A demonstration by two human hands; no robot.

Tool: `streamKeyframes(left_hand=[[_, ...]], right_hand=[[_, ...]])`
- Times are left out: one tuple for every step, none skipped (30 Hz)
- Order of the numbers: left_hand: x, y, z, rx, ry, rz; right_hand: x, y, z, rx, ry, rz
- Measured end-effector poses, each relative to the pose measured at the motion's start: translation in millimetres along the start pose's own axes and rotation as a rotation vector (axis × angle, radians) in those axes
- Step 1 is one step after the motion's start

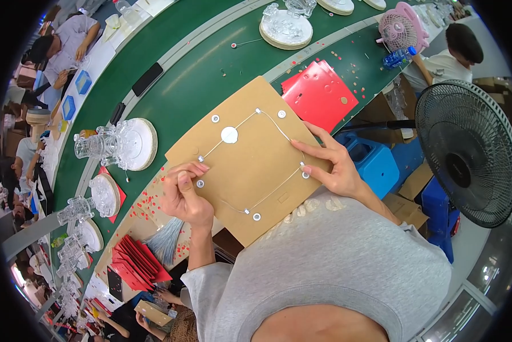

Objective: Assembling and packaging light fixture components on a factory assembly line.

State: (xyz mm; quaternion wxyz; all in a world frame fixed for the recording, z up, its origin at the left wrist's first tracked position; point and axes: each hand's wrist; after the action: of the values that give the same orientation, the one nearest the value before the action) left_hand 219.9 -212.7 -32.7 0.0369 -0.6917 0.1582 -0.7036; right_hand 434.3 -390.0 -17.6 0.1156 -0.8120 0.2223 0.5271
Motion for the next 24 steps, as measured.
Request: streamKeyframes(left_hand=[[0,0,0,-0.014,-0.010,0.024],[-1,-1,-1,-0.011,-0.012,0.024],[-2,-3,-3,-0.001,0.067,-0.043],[-3,-5,-5,0.009,0.147,-0.110],[-5,-5,-7,0.009,0.147,-0.113],[-8,-5,-8,0.013,0.176,-0.107],[-10,-5,-9,0.016,0.205,-0.101],[-9,-3,-8,0.016,0.204,-0.103],[-7,-2,-6,0.014,0.125,-0.049],[-5,0,-4,0.012,0.046,0.005],[-5,1,-5,0.011,0.045,0.003],[-4,2,-5,-0.019,-0.021,0.065],[-4,2,-6,-0.050,-0.088,0.126],[-3,2,-5,-0.049,-0.088,0.123],[-3,1,-4,-0.068,-0.094,0.155],[-4,0,-3,-0.087,-0.100,0.188],[-4,0,-2,-0.083,-0.105,0.188],[-4,-1,0,-0.071,-0.078,0.182],[-3,-2,2,-0.059,-0.051,0.178],[-1,-3,4,-0.053,-0.059,0.185],[0,-2,7,-0.055,-0.058,0.168],[2,-1,8,-0.055,-0.059,0.153],[3,0,5,-0.048,-0.069,0.163],[3,2,2,-0.140,-0.143,0.186]], right_hand=[[1,0,-1,-0.003,-0.001,-0.001],[4,1,-1,0.002,-0.006,-0.023],[8,2,-2,0.008,-0.011,-0.045],[14,4,-2,0.005,-0.012,-0.045],[20,7,-1,0.027,-0.069,-0.049],[23,9,-1,0.050,-0.127,-0.052],[23,10,-1,0.050,-0.126,-0.050],[21,8,-2,0.044,-0.092,-0.068],[19,7,-3,0.038,-0.058,-0.085],[18,7,-4,0.037,-0.059,-0.083],[17,7,-3,0.036,-0.031,-0.099],[16,6,-2,0.035,-0.003,-0.115],[15,6,-2,0.034,-0.003,-0.114],[13,6,-2,0.030,0.009,-0.098],[12,5,-3,0.027,0.021,-0.083],[11,4,-4,0.025,0.022,-0.082],[10,3,-5,0.033,0.016,-0.070],[10,0,-6,0.040,0.009,-0.059],[10,-4,-9,0.035,0.004,-0.065],[13,-13,-14,0.053,0.110,-0.126],[15,-20,-17,0.079,0.216,-0.181],[8,-30,-17,0.080,0.208,-0.187],[-3,-48,-14,0.086,0.327,-0.339],[-11,-64,-7,0.101,0.457,-0.482]])
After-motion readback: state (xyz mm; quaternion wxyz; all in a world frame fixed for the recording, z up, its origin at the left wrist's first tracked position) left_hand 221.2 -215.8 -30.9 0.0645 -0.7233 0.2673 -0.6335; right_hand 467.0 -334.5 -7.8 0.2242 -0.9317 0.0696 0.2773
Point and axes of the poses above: each hand's wrist, its own y-axis away from the middle knuckle, its own z-axis out of the palm, x = y × z, and after that the axes turned 8 degrees about x, right-handed
